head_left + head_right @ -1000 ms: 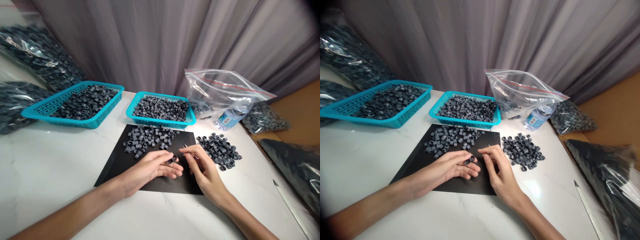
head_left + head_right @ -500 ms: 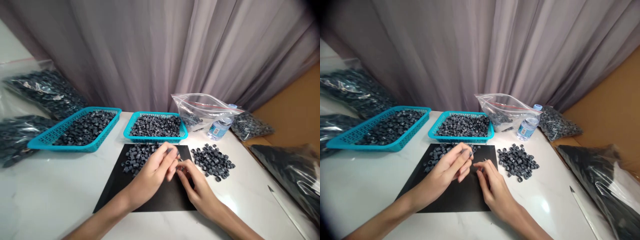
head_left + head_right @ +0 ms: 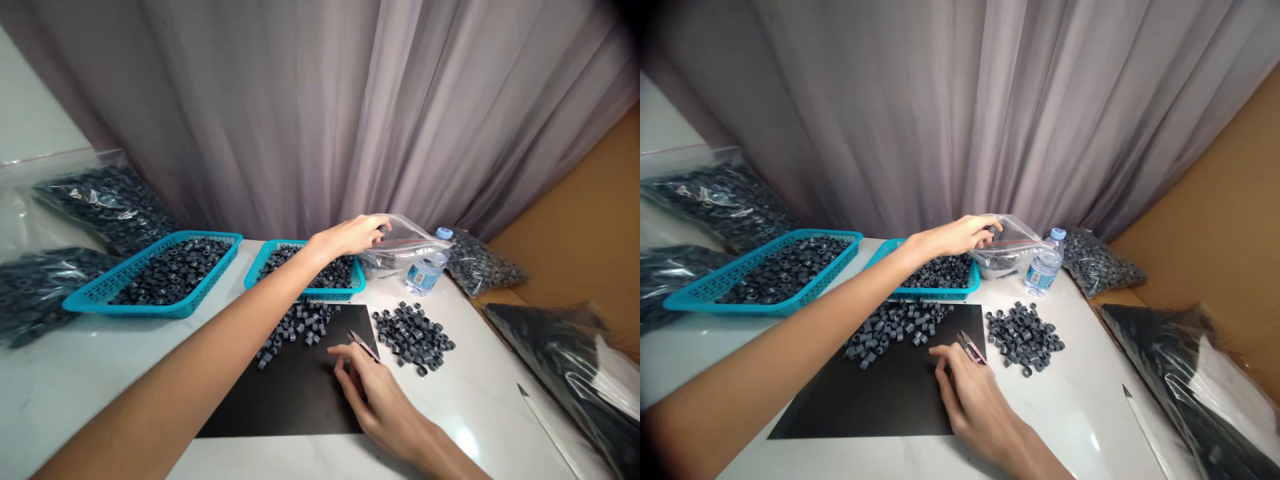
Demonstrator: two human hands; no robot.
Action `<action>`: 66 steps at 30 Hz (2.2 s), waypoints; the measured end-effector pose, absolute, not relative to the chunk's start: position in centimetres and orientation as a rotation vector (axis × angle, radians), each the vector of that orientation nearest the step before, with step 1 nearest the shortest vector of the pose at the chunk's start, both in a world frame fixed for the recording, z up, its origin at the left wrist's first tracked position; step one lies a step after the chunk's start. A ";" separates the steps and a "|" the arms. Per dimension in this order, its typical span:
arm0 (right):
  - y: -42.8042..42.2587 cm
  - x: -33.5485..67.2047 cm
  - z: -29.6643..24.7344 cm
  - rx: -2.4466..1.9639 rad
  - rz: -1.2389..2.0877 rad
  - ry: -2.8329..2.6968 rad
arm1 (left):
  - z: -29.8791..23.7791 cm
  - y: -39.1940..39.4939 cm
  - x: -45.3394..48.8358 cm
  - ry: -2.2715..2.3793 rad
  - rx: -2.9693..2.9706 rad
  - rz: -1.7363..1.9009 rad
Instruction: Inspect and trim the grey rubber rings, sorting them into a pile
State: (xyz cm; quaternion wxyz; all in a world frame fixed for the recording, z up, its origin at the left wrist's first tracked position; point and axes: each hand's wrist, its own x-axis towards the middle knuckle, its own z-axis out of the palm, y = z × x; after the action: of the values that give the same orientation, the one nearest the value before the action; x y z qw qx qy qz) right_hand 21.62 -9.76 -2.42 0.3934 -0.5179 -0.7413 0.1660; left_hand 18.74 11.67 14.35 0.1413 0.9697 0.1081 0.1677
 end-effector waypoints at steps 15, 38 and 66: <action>-9.9 21.8 -2.3 -1.352 0.512 -1.928 | 12.5 6.6 11.3 0.392 2.766 1.178; -10.0 21.4 -3.1 -1.408 0.457 -1.986 | 0.1 1.2 1.3 0.791 2.928 0.541; -10.0 22.0 -3.0 -1.382 0.431 -1.991 | 0.8 1.3 1.4 0.662 2.206 0.395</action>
State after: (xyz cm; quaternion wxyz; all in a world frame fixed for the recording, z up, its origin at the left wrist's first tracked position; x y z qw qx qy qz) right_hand 22.04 -10.00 -2.97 0.3337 -0.5292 -0.7625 0.1650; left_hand 1.37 1.31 0.83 0.3914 0.8687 0.2608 0.1556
